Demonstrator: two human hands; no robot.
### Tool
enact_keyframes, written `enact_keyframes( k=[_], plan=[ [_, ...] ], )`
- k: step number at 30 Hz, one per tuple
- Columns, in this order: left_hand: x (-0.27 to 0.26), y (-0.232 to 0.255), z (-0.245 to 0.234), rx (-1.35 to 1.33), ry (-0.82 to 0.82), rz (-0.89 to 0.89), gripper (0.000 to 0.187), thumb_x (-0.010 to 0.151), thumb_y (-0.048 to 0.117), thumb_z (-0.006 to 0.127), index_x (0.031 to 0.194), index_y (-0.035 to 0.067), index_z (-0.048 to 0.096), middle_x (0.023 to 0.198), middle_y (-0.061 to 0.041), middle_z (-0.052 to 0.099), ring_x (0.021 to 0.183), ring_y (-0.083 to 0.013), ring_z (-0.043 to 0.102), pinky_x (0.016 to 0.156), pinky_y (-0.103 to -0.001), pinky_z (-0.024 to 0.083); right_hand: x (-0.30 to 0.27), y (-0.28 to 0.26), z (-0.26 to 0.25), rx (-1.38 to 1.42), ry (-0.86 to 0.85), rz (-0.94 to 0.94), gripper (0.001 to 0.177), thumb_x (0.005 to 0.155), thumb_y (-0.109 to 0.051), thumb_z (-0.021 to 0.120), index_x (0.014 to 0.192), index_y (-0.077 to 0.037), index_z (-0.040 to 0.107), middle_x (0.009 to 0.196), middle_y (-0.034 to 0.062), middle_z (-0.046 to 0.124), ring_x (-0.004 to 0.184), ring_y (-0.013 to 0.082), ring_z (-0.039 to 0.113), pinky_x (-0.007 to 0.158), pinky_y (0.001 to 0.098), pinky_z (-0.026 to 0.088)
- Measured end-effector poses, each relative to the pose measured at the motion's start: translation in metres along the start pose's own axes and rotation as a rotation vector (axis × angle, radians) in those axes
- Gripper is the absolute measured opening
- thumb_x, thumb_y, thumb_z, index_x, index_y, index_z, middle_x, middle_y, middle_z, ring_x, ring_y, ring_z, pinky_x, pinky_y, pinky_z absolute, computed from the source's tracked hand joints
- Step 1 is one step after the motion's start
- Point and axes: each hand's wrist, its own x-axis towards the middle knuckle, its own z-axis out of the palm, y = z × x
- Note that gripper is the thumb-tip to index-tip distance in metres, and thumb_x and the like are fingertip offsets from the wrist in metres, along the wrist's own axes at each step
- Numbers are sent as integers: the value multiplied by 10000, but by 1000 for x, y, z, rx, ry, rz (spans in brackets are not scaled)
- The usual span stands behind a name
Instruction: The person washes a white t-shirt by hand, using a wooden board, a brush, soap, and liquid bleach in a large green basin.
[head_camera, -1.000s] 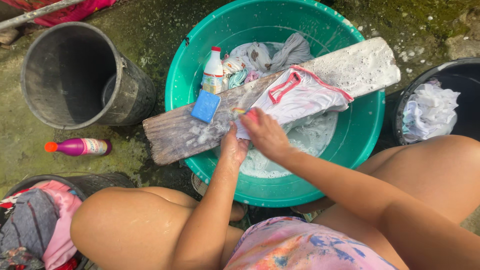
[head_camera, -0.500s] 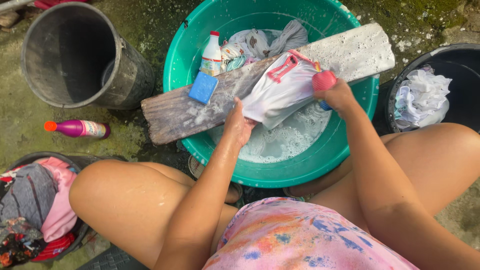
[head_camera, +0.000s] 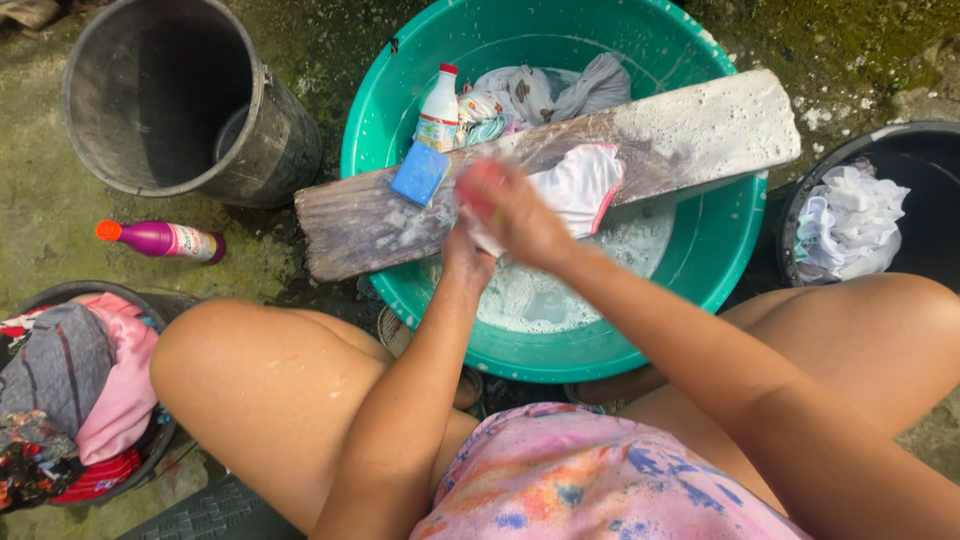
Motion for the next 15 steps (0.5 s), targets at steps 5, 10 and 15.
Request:
enact_keyframes(
  k=[5, 10, 15],
  plan=[
    [19, -7, -29, -133, -115, -1, 489, 1068, 335, 433, 1400, -14, 516, 1396, -162, 603, 1281, -308, 587, 1113, -487, 456, -31, 72, 14, -58, -14, 357, 526, 910, -107, 608, 1421, -225, 556, 1306, 263, 582, 1061, 442, 614, 917, 546, 526],
    [14, -5, -27, -102, -40, -16, 471, 1108, 312, 460, 1411, -46, 492, 1416, -180, 594, 1311, -318, 583, 1140, -479, 456, 2, 51, 43, -79, 42, 414, 500, 899, -136, 604, 1390, -211, 544, 1299, 287, 587, 1004, 451, 629, 855, 536, 537],
    [13, -3, -22, -129, 1, -32, 478, 1057, 321, 453, 1405, -4, 490, 1411, -160, 574, 1288, -324, 571, 1098, -520, 449, -45, 20, 41, 68, -65, 337, 476, 927, -165, 585, 1396, -225, 536, 1266, 322, 581, 995, 458, 641, 877, 527, 542]
  ],
)
